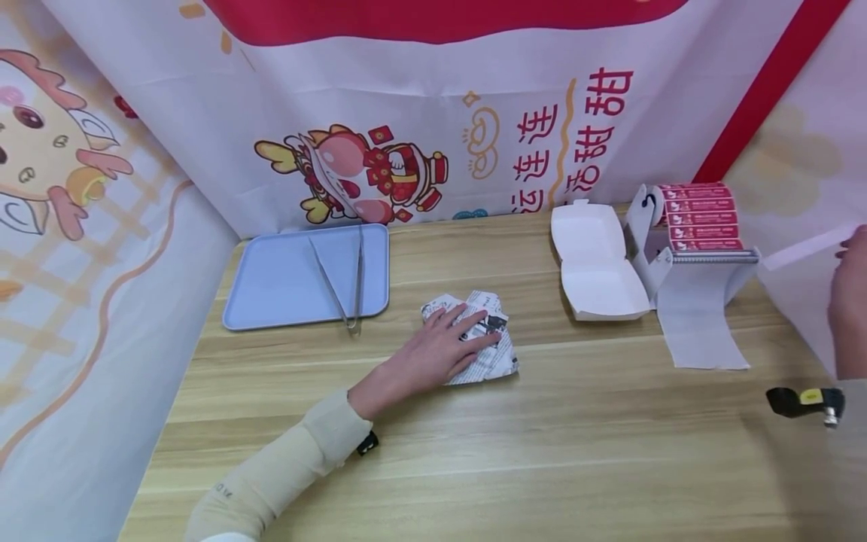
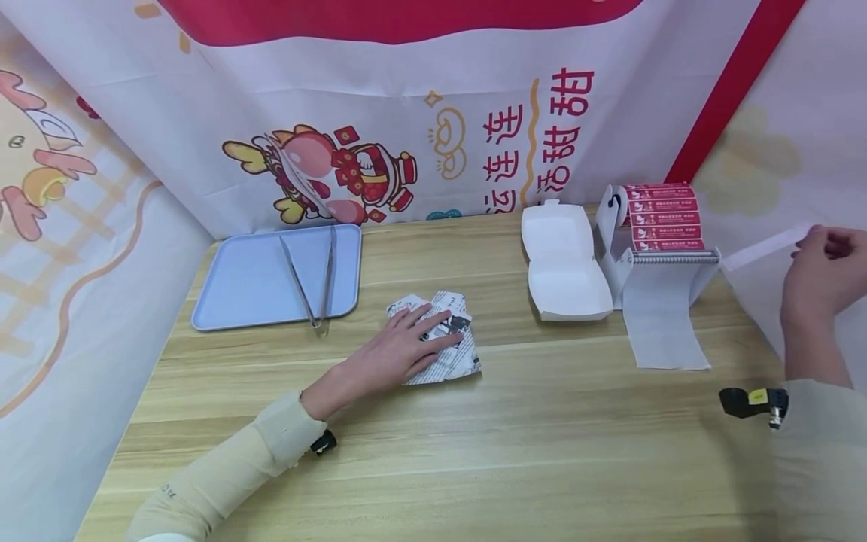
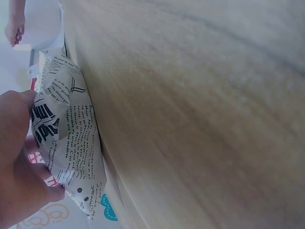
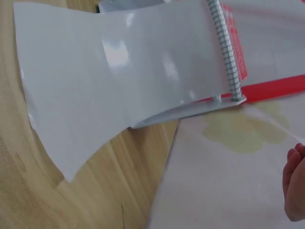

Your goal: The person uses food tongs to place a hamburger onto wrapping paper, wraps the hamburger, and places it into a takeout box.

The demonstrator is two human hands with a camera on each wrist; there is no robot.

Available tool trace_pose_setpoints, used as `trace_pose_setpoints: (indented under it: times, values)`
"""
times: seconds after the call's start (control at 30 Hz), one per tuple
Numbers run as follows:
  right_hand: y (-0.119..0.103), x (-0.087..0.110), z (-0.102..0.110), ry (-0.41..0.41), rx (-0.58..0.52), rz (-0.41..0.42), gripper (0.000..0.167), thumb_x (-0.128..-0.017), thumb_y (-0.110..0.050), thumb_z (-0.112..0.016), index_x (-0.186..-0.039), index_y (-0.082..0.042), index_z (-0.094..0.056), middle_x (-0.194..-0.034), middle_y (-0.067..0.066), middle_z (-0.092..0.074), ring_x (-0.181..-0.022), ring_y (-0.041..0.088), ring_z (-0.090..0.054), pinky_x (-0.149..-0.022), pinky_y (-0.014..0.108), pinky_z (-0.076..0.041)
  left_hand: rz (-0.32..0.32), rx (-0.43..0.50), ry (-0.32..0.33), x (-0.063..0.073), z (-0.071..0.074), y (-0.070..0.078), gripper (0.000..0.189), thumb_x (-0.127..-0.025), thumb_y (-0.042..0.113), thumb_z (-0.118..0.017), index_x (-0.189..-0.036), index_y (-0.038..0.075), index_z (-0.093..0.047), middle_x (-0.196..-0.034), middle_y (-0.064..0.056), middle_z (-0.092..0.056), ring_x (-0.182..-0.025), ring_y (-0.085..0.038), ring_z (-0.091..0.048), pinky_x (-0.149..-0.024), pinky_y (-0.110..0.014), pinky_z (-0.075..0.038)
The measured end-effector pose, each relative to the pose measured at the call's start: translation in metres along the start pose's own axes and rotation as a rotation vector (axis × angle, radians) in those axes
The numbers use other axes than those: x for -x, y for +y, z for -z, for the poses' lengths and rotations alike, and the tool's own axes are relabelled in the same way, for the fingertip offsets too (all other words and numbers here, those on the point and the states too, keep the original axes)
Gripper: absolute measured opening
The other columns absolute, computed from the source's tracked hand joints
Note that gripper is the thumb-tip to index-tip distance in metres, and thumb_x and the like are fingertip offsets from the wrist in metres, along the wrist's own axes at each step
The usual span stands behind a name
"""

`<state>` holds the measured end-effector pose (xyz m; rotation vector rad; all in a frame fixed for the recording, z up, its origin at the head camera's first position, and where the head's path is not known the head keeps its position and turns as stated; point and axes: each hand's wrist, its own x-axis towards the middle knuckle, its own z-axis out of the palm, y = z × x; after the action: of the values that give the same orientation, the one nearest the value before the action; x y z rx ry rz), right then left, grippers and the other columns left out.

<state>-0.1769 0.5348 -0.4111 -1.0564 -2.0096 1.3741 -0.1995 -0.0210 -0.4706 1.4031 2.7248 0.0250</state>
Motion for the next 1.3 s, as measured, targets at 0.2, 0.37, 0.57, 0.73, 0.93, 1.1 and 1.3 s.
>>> trace_pose_setpoints:
  times: [0.2, 0.37, 0.57, 0.73, 0.93, 1.1, 1.3]
  values:
    - [-0.015, 0.033, -0.012, -0.050, -0.299, 0.074, 0.010, -0.103, -0.030, -0.054, -0.095, -0.029, -0.059, -0.084, -0.015, -0.058, -0.065, -0.002, -0.052, -0.055, 0.009, -0.038, -0.006, 0.005, 0.001, 0.000, 0.000, 0.000, 0.048, -0.107, 0.041, -0.038, -0.155, 0.041, -0.031, -0.167, -0.003, -0.023, -0.154, -0.035, -0.020, -0.121, -0.060, -0.025]
    - [-0.032, 0.077, -0.047, -0.065, -0.335, 0.368, 0.007, -0.093, -0.015, -0.069, -0.095, -0.012, -0.074, -0.072, -0.014, -0.067, -0.054, -0.002, -0.061, -0.044, 0.009, -0.043, -0.010, 0.034, 0.011, 0.000, 0.001, -0.001, 0.048, -0.107, 0.040, -0.041, -0.154, 0.041, -0.034, -0.166, -0.003, -0.025, -0.154, -0.035, -0.018, -0.122, -0.060, -0.023]
    - [-0.036, 0.130, -0.094, -0.253, -0.174, 0.581, 0.014, -0.096, -0.012, -0.065, -0.100, -0.002, -0.073, -0.072, -0.023, -0.066, -0.056, -0.004, -0.061, -0.047, 0.011, -0.048, -0.025, 0.061, 0.034, 0.002, 0.000, -0.002, 0.047, -0.106, 0.039, -0.043, -0.153, 0.041, -0.036, -0.167, -0.003, -0.023, -0.155, -0.035, -0.014, -0.122, -0.060, -0.022]
    - [-0.034, 0.168, -0.131, -0.400, -0.191, 0.642, 0.019, -0.097, -0.007, -0.062, -0.102, 0.011, -0.069, -0.076, -0.024, -0.065, -0.064, -0.004, -0.064, -0.058, 0.012, -0.055, -0.045, 0.050, 0.042, 0.000, 0.000, -0.004, 0.047, -0.106, 0.039, -0.043, -0.153, 0.040, -0.037, -0.165, -0.002, -0.028, -0.154, -0.033, -0.017, -0.122, -0.059, -0.023]
    - [-0.034, 0.204, -0.168, -0.561, -0.290, 0.624, 0.020, -0.098, -0.005, -0.060, -0.099, 0.014, -0.067, -0.078, -0.016, -0.068, -0.070, -0.004, -0.068, -0.066, 0.016, -0.059, -0.060, 0.021, 0.027, -0.001, 0.003, -0.006, 0.047, -0.107, 0.039, -0.041, -0.153, 0.040, -0.036, -0.164, -0.002, -0.030, -0.152, -0.032, -0.022, -0.122, -0.057, -0.025]
    - [-0.032, 0.225, -0.189, -0.636, -0.340, 0.639, 0.021, -0.099, -0.005, -0.058, -0.099, 0.014, -0.067, -0.088, 0.015, -0.071, -0.078, -0.001, -0.070, -0.073, 0.020, -0.060, -0.066, 0.022, 0.024, 0.000, 0.003, -0.006, 0.048, -0.106, 0.039, -0.042, -0.154, 0.040, -0.035, -0.164, -0.002, -0.030, -0.152, -0.033, -0.022, -0.121, -0.059, -0.026]
    - [-0.023, 0.238, -0.204, -0.705, -0.327, 0.690, 0.022, -0.101, -0.005, -0.055, -0.103, 0.013, -0.067, -0.101, 0.030, -0.069, -0.088, -0.005, -0.070, -0.080, 0.019, -0.058, -0.059, 0.032, 0.025, -0.001, 0.002, -0.005, 0.047, -0.107, 0.039, -0.041, -0.153, 0.041, -0.035, -0.164, -0.002, -0.030, -0.152, -0.032, -0.022, -0.120, -0.061, -0.026]
